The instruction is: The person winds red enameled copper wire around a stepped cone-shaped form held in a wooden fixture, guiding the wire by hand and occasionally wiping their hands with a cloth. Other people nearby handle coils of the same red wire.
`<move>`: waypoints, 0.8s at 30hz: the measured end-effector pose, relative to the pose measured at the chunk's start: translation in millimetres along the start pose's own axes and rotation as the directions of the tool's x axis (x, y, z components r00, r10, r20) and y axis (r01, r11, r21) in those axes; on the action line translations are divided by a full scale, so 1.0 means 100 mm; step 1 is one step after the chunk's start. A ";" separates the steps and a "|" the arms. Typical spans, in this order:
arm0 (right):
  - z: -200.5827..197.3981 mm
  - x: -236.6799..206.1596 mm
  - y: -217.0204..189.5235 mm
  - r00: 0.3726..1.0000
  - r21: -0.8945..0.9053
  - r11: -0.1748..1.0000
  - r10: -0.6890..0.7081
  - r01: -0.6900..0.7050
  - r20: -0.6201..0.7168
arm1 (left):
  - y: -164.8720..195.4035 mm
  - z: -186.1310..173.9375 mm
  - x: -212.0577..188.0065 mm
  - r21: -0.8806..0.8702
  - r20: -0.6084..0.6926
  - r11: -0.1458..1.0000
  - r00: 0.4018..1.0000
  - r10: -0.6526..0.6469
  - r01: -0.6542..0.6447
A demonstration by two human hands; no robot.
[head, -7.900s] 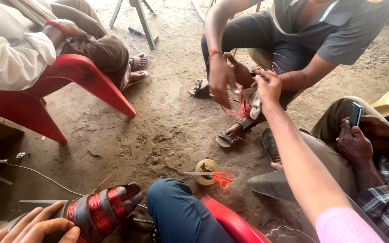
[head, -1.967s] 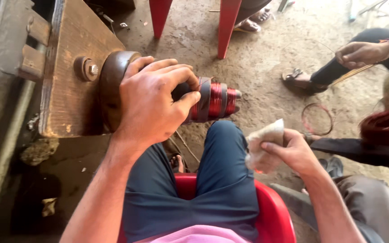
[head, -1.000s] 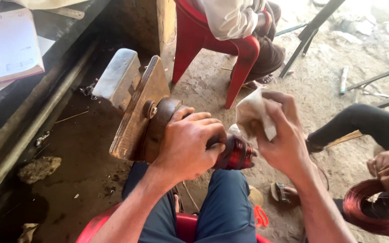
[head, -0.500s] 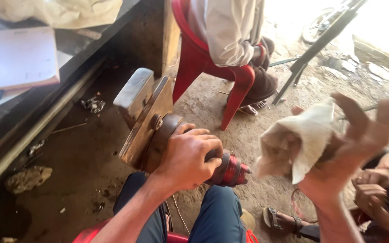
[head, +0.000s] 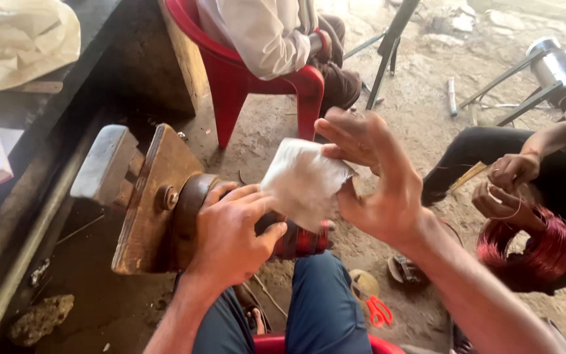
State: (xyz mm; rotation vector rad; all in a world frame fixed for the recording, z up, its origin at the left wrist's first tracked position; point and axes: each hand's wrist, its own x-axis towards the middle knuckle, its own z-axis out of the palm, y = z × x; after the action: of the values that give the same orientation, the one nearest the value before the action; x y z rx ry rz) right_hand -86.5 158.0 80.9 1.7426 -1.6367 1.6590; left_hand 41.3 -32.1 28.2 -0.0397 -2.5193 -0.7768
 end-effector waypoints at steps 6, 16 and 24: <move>-0.10 -0.02 0.13 0.998 -0.577 0.816 0.007 -0.042 -0.063 | 0.05 -0.06 0.07 0.019 0.000 0.999 1.000 0.030 -0.030; -0.35 -0.30 0.36 0.858 -0.158 0.843 0.498 -0.514 -0.128 | -0.02 0.09 0.12 0.180 0.071 0.983 0.996 -0.056 0.042; -0.43 -0.45 0.05 0.847 -0.247 0.817 0.530 -0.521 -0.035 | -0.15 0.15 0.07 0.206 0.069 0.978 0.997 -0.037 0.022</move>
State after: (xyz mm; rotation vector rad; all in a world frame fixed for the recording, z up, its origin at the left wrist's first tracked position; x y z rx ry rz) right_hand -101.6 213.7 56.3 1.2690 -2.3879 1.5266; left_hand 25.7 -37.0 12.9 0.0411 -2.6614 -0.5319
